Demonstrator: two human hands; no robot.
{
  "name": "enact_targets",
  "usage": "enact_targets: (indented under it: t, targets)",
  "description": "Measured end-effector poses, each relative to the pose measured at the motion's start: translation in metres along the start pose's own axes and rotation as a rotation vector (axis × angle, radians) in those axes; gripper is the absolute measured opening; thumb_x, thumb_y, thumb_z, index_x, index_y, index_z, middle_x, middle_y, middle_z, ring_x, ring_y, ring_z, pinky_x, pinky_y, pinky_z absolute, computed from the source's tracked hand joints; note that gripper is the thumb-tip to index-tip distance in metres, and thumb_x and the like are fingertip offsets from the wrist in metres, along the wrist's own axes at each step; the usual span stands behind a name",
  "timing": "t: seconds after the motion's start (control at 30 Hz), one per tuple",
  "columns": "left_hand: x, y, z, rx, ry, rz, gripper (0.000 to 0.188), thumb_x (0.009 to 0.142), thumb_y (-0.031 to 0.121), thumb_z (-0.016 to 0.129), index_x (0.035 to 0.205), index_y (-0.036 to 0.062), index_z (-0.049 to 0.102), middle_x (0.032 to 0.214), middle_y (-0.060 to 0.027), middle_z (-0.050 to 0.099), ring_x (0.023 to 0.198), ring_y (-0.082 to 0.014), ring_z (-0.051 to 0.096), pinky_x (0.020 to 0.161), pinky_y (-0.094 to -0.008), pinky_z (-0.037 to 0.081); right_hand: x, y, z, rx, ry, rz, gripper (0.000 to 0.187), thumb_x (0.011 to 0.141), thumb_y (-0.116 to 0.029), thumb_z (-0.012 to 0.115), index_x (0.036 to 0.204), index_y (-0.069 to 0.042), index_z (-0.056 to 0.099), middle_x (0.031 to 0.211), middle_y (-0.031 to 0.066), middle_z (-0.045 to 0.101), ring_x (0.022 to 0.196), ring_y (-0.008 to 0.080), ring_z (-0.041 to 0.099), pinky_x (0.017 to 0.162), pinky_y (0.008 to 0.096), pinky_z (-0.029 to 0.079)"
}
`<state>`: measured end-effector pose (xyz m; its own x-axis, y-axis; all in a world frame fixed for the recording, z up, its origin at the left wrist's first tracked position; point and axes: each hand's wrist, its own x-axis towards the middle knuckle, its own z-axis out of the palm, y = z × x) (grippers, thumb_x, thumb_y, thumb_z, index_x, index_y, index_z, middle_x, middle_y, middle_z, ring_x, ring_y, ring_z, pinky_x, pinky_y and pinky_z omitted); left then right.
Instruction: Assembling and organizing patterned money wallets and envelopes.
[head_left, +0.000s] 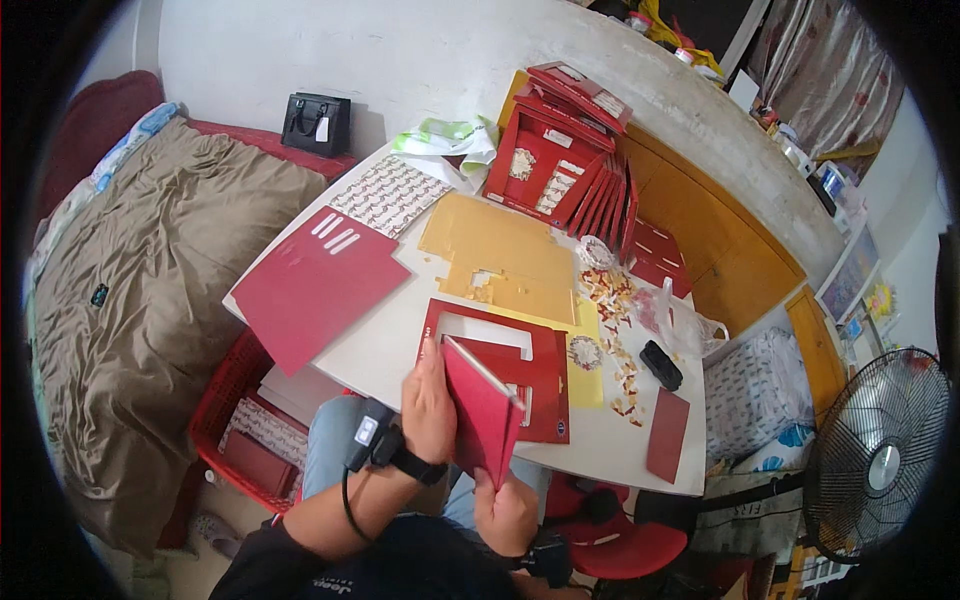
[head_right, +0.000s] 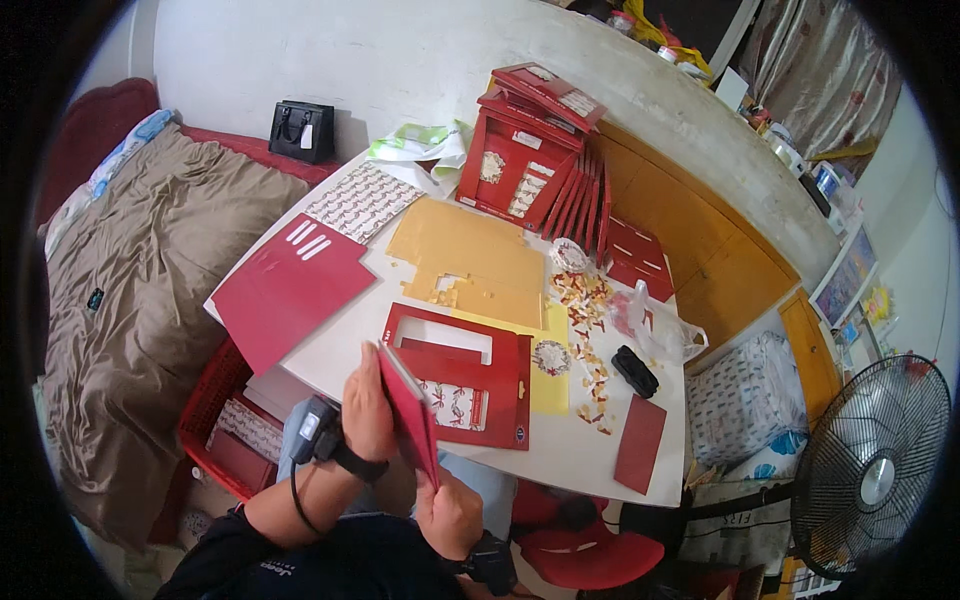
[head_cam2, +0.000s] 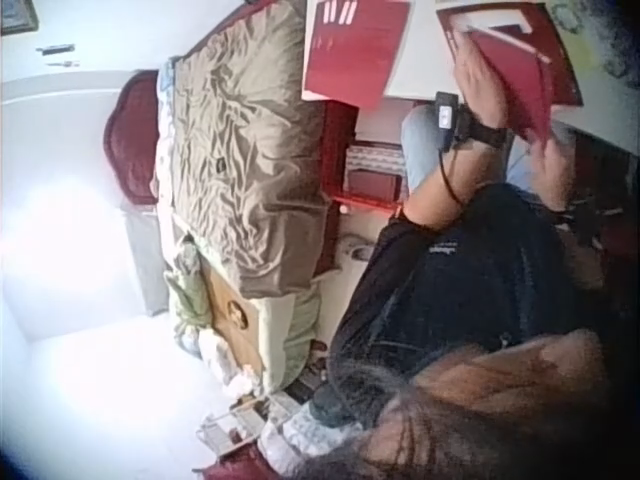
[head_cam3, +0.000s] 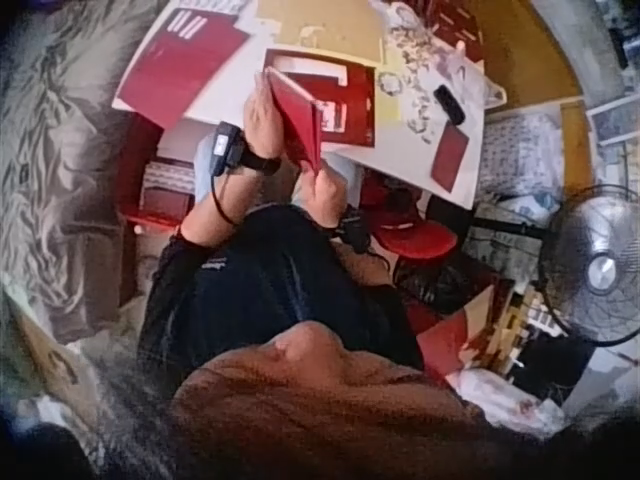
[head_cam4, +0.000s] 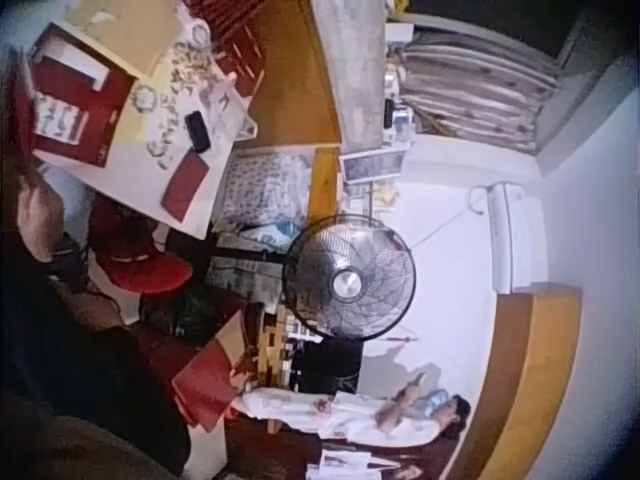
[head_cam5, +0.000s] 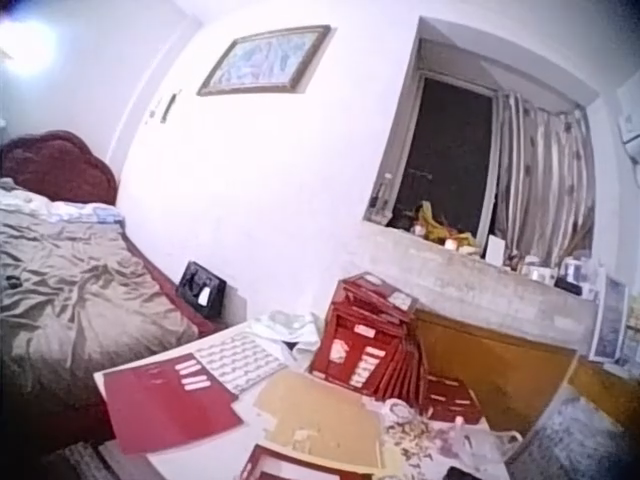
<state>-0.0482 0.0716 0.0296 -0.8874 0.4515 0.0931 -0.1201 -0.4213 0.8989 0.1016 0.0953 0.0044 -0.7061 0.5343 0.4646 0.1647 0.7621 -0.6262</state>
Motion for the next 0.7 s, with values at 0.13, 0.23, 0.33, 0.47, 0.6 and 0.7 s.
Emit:
enact_targets:
  t: [0.13, 0.23, 0.33, 0.47, 0.6, 0.7]
  targets:
    - [-0.033, -0.021, 0.008, 0.117, 0.062, 0.108, 0.051, 0.106, 0.031, 0.027, 0.097, -0.0054, 0.062, 0.084, -0.0088, 0.065, 0.075, -0.013, 0.056, 0.069, -0.0303, 0.046, 0.003, -0.006, -0.004, -0.087, 0.033, 0.035, 0.013, 0.089, -0.014, 0.061, 0.088, -0.002, 0.063, 0.063, 0.0181, 0.059, 0.057, 0.0368, 0.059, 0.053, 0.0446, 0.047]
    - [-0.032, -0.024, -0.003, 0.131, -0.036, -0.032, 0.054, 0.106, 0.032, 0.026, 0.093, -0.0041, 0.063, 0.081, -0.0069, 0.064, 0.071, -0.013, 0.055, 0.064, -0.0301, 0.044, 0.007, -0.01, -0.004, -0.08, 0.044, -0.015, 0.014, 0.09, -0.014, 0.061, 0.087, -0.001, 0.062, 0.062, 0.0176, 0.058, 0.056, 0.0361, 0.059, 0.053, 0.0438, 0.047]
    - [-0.027, -0.032, -0.002, 0.163, -0.01, -0.052, 0.055, 0.106, 0.034, 0.026, 0.088, -0.0031, 0.062, 0.075, -0.0045, 0.063, 0.066, -0.0127, 0.053, 0.061, -0.0293, 0.043, 0.011, -0.013, -0.006, -0.043, 0.025, -0.048, 0.015, 0.09, -0.015, 0.06, 0.091, 0.0, 0.062, 0.062, 0.0171, 0.059, 0.056, 0.0354, 0.06, 0.052, 0.0426, 0.047]
    - [-0.025, -0.041, -0.015, 0.199, -0.112, -0.068, 0.038, 0.104, 0.03, 0.034, 0.111, -0.0027, 0.051, 0.099, -0.0116, 0.06, 0.082, -0.0139, 0.053, 0.071, -0.0301, 0.044, 0.009, -0.01, -0.01, -0.047, -0.024, 0.001, 0.019, 0.09, -0.015, 0.06, 0.101, 0.001, 0.062, 0.066, 0.0166, 0.06, 0.058, 0.0341, 0.061, 0.053, 0.0427, 0.048]
    - [-0.04, -0.017, -0.012, 0.008, -0.429, 0.033, 0.08, 0.094, 0.035, 0.056, 0.148, 0.0015, 0.009, 0.142, -0.0199, 0.034, 0.124, -0.0237, 0.043, 0.1, -0.0366, 0.039, 0.013, -0.009, -0.018, -0.163, -0.067, -0.012, 0.026, 0.091, -0.015, 0.06, 0.109, 0.002, 0.06, 0.074, 0.0185, 0.063, 0.067, 0.0344, 0.063, 0.06, 0.0421, 0.05]
    - [-0.044, -0.015, -0.024, -0.003, -0.545, -0.099, 0.108, 0.083, 0.036, 0.07, 0.15, 0.0036, -0.007, 0.15, -0.0202, 0.021, 0.137, -0.0275, 0.029, 0.111, -0.0407, 0.026, 0.015, -0.009, -0.022, 0.156, -0.152, -0.024, 0.022, 0.089, -0.015, 0.06, 0.103, 0.003, 0.058, 0.088, 0.0194, 0.062, 0.079, 0.0341, 0.064, 0.069, 0.0386, 0.05]
